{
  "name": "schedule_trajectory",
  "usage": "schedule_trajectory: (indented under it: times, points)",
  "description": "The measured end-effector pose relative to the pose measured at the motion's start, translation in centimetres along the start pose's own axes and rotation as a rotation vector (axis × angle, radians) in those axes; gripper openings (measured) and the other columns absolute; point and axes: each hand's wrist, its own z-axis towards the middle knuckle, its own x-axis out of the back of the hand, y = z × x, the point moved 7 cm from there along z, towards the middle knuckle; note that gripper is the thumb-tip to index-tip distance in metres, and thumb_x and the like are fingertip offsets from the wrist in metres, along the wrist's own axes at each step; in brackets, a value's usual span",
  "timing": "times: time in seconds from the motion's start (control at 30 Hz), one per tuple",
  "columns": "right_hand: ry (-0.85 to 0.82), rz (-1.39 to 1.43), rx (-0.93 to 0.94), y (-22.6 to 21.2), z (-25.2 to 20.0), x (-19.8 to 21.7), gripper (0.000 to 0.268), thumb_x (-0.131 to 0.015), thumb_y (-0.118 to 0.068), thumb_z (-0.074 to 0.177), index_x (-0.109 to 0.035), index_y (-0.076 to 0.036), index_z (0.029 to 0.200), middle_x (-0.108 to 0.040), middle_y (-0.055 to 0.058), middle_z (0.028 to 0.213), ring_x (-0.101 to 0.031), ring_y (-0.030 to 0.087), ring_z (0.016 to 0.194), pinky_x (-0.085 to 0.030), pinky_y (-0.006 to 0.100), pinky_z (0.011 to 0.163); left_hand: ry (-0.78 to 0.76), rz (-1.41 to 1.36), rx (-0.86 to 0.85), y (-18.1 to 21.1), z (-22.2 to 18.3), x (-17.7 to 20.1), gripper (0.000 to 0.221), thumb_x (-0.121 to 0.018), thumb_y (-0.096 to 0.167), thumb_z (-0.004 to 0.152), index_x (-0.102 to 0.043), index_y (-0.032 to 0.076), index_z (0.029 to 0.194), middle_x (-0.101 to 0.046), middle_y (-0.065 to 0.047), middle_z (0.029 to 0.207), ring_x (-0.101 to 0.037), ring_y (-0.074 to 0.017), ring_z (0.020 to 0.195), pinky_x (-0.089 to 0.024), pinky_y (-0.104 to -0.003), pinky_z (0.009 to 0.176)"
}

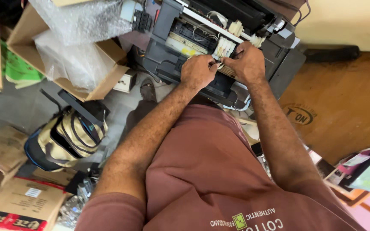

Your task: The person manipulates internal components and wiring inside a disassembled printer by hand.

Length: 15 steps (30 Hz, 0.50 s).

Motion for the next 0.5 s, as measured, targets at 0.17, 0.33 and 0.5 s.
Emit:
schedule_trajectory:
  times: [0.17,0.33,0.5]
  points:
    - [0.013,-0.03,0.043,-0.2,0.1,0.2,0.056,-0.099,-0.039,0.073,-0.063,0.001,0.088,-0.069,0.013,0.077,-0.067,0.024,0.068,-0.055,0.037,0.067,0.067,0.014,-0.025,0.0,-0.1,-0.6,0.019,-0.074,0.027,0.083,-0.078,0.01,0.09,-0.075,-0.014,0.083,-0.072,-0.0358,0.08,-0.056,-0.048,0.074]
    - [0.035,0.023,0.052,0.3,0.0,0.4,0.056,-0.1,-0.04,0.073,-0.064,-0.001,0.089,-0.07,0.01,0.08,-0.068,0.021,0.07,-0.055,0.035,0.068,0.055,0.105,-0.089,0.1,-0.1,-1.4,0.019,-0.069,0.024,0.088,-0.075,0.006,0.09,-0.074,-0.015,0.088,-0.071,-0.0358,0.084,-0.055,-0.049,0.077]
    - [-0.006,0.18,0.044,1.6,-0.1,-0.1,0.051,-0.097,-0.037,0.077,-0.066,-0.002,0.097,-0.072,0.009,0.086,-0.07,0.019,0.077,-0.058,0.032,0.071,0.023,0.176,-0.136,0.3,0.1,-1.9,0.02,-0.067,0.024,0.092,-0.074,0.005,0.091,-0.072,-0.015,0.09,-0.07,-0.0364,0.086,-0.053,-0.05,0.078]
